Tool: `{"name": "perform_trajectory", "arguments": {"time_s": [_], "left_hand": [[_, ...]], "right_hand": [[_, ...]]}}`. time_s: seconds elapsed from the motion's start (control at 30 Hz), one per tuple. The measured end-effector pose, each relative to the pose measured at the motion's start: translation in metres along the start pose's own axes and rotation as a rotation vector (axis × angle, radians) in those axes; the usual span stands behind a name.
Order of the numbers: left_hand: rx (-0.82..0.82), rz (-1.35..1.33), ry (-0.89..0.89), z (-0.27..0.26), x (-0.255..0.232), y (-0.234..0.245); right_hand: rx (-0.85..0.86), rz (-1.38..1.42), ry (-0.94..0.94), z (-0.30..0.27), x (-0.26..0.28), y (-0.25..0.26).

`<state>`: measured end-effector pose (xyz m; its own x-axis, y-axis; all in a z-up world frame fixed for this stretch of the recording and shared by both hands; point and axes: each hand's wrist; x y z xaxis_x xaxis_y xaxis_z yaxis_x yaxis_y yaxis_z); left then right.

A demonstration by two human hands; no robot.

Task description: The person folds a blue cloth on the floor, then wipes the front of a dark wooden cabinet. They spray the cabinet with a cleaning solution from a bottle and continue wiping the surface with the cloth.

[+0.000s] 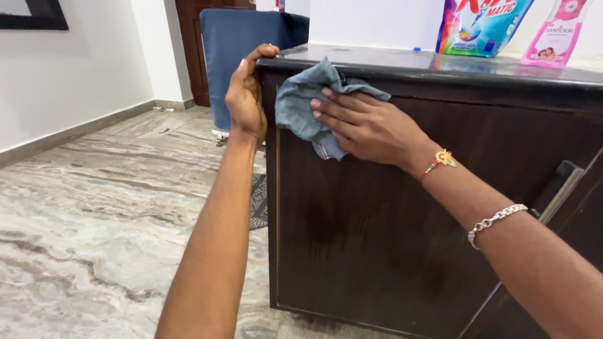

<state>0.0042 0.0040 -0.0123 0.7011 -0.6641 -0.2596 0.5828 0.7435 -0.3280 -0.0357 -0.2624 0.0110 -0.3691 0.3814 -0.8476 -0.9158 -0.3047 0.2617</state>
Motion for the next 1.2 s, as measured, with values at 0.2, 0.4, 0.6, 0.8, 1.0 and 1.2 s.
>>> {"name": "perform_trajectory", "arguments": {"time_s": [0.2, 0.4, 0.6, 0.8, 1.0, 1.2], "left_hand": [[0.024, 0.008, 0.015, -0.007, -0.006, -0.001], [-0.005, -0.083, 0.064, -0.007, -0.010, -0.003], [-0.001, 0.033, 0.056, -0.005, -0.016, -0.007], [-0.053, 0.039, 0.053, -0.007, -0.007, -0.010], [-0.041, 0.417, -0.092, -0.002, 0.007, -0.002], [0.076, 0.307, 0.088, 0.016, -0.002, 0.013]], "right_hand": [[0.004, 0.125, -0.062, 0.047, 0.026, -0.026], [0.013, 0.008, -0.125, 0.072, 0.042, -0.030], [-0.038, -0.096, 0.025, 0.047, 0.018, -0.018], [0.050, -0.190, 0.019, -0.058, -0.018, 0.036], [0.187, -0.096, -0.161, -0.094, -0.025, 0.057], [0.247, -0.048, -0.123, -0.046, -0.009, 0.035]]}}
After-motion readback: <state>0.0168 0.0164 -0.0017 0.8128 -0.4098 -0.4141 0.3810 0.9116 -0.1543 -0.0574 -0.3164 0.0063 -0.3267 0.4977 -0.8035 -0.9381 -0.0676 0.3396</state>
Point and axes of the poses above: each hand's wrist, its own z-axis towards the middle knuckle, its own y-axis out of the back of the hand, x = y × z, and after that the axes turned 9 degrees about -z, right-handed
